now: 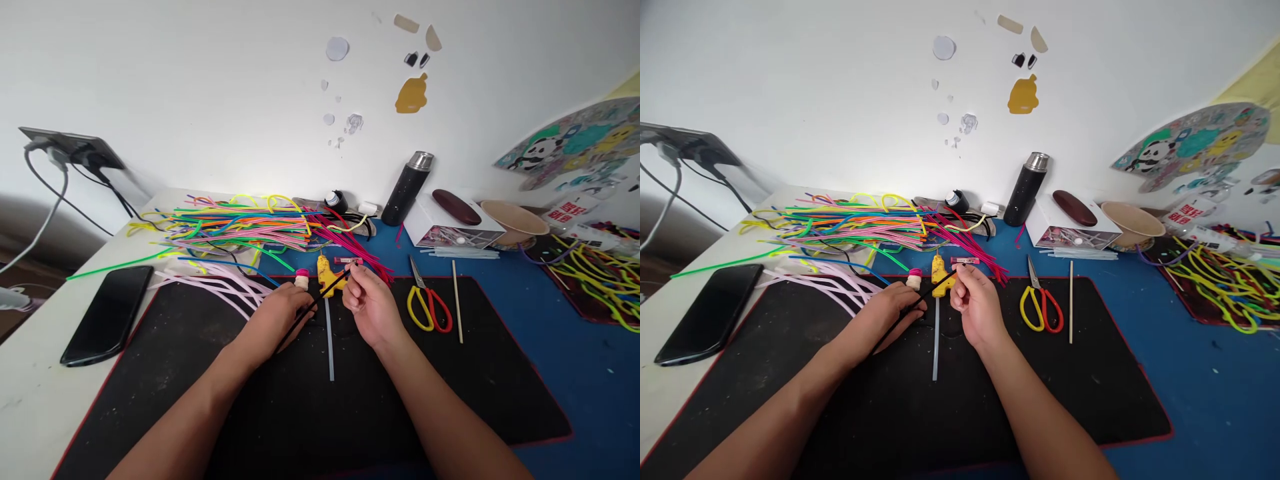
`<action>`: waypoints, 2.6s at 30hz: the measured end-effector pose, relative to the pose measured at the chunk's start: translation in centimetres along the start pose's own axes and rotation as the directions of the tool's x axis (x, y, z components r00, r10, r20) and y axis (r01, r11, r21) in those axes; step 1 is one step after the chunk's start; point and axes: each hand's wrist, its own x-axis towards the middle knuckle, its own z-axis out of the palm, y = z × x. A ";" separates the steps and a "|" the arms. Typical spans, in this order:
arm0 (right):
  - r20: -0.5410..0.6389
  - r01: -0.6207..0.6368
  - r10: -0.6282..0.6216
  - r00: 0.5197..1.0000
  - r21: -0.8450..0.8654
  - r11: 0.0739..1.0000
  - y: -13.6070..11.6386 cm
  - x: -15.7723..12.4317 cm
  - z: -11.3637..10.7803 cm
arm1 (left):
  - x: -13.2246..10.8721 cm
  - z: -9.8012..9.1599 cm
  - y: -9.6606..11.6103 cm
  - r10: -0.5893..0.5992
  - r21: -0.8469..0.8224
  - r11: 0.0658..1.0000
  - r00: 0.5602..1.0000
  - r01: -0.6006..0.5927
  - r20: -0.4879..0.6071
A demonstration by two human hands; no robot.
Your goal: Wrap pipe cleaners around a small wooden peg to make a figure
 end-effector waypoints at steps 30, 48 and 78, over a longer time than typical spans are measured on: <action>0.100 0.037 -0.025 0.995 -0.118 0.992 2.9 -1.8 4.7 | 0.3 -1.0 2.8 -0.516 -0.865 0.494 0.832 0.093 -0.205; 0.127 0.043 -0.026 0.992 -0.138 0.989 3.1 -1.7 3.6 | 0.4 -1.1 2.6 -0.573 -0.932 0.347 0.810 0.103 -0.124; 0.391 0.410 0.124 0.912 -0.852 -0.325 -0.1 -2.5 1.5 | 0.5 -1.4 2.1 -0.567 -0.959 0.272 0.819 0.077 -0.095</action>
